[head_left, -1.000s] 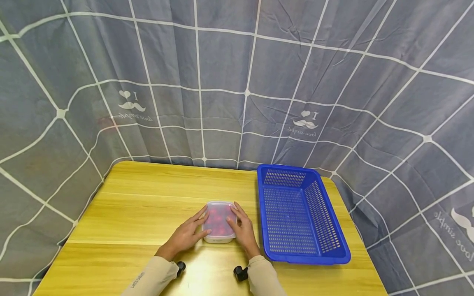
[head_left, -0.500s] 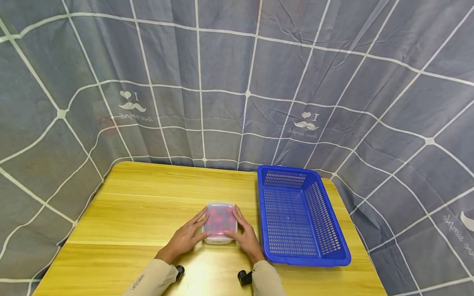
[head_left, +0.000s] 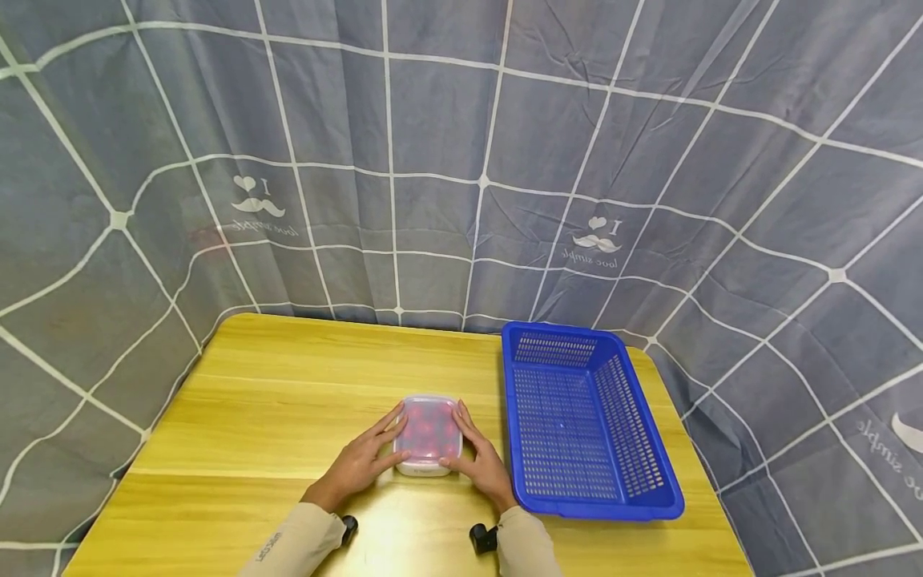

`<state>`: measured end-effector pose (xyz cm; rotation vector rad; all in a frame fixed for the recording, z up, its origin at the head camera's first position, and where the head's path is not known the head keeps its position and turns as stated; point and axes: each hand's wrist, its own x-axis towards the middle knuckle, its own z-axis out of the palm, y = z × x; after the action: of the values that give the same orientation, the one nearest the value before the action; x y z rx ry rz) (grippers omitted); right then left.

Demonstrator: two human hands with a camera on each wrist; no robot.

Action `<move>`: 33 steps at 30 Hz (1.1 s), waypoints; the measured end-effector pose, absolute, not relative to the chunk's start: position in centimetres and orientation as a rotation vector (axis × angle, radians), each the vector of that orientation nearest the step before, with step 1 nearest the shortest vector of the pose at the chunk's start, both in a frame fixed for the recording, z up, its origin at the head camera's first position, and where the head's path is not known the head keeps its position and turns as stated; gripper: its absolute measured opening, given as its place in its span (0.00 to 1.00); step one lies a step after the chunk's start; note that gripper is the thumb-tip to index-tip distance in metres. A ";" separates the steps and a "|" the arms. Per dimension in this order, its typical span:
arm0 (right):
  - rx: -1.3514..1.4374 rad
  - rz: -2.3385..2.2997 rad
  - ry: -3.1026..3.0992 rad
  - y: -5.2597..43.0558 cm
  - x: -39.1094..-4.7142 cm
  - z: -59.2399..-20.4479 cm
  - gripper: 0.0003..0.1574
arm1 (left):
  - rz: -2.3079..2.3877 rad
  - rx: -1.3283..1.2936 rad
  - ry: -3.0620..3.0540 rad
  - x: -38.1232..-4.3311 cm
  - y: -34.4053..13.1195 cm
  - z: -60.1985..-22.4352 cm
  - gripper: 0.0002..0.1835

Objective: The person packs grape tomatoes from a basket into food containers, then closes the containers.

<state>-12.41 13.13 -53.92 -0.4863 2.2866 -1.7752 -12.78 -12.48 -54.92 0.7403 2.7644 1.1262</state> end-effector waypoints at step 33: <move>-0.450 -1.762 2.354 11.6 -13.7 -52.9 0.43 | 1.133 0.772 2.733 -15.5 -13.1 -55.0 0.37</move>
<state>-13.72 11.61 -52.94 -0.4498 2.3537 -1.7620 -15.45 -13.05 -55.04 0.7720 2.7333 1.1334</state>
